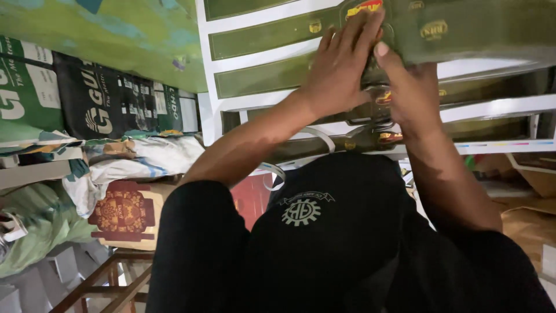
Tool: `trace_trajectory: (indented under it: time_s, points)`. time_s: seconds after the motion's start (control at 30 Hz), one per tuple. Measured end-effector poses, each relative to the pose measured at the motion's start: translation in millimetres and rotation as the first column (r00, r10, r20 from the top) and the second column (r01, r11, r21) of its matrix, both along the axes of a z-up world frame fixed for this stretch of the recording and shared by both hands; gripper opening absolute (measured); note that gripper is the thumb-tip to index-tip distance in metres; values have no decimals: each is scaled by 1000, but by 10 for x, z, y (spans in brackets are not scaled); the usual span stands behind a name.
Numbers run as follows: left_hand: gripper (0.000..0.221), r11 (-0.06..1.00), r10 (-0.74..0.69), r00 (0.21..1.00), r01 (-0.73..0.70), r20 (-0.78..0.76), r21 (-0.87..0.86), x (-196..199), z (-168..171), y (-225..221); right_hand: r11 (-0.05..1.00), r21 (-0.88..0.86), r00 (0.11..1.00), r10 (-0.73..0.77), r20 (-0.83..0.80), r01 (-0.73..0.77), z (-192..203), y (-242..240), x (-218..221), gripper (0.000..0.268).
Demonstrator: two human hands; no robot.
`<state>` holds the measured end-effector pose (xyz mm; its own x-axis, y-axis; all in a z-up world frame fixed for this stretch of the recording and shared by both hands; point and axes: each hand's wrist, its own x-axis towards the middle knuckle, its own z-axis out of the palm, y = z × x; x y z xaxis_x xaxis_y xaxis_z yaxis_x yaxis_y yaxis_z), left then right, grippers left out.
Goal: The recorder is sorting and stacking long printed cardboard labels onto a pile in a workshop setting.
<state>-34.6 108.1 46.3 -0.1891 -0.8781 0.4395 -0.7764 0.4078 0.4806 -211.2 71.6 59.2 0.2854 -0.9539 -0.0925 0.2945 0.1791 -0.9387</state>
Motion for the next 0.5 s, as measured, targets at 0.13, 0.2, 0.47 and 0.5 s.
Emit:
trace_trajectory:
  time_s: [0.13, 0.2, 0.47, 0.5]
  points:
    - [121, 990, 132, 976, -137, -173, -16, -249, -125, -164, 979, -138, 987, 138, -83, -149, 32, -90, -174, 44]
    - [115, 995, 96, 974, -95, -204, 11, -174, -64, -182, 902, -287, 887, 181, -425, -321, 402, -164, -272, 48]
    - [69, 992, 100, 966, -115, -237, -48, 153, -314, -714, 319, -521, 510, -124, -851, -792, -72, -245, -418, 74]
    - [59, 994, 109, 953, -101, -284, 41, 209, -334, -789, 343, -385, 335, -197, -921, -857, -158, -189, -433, 50]
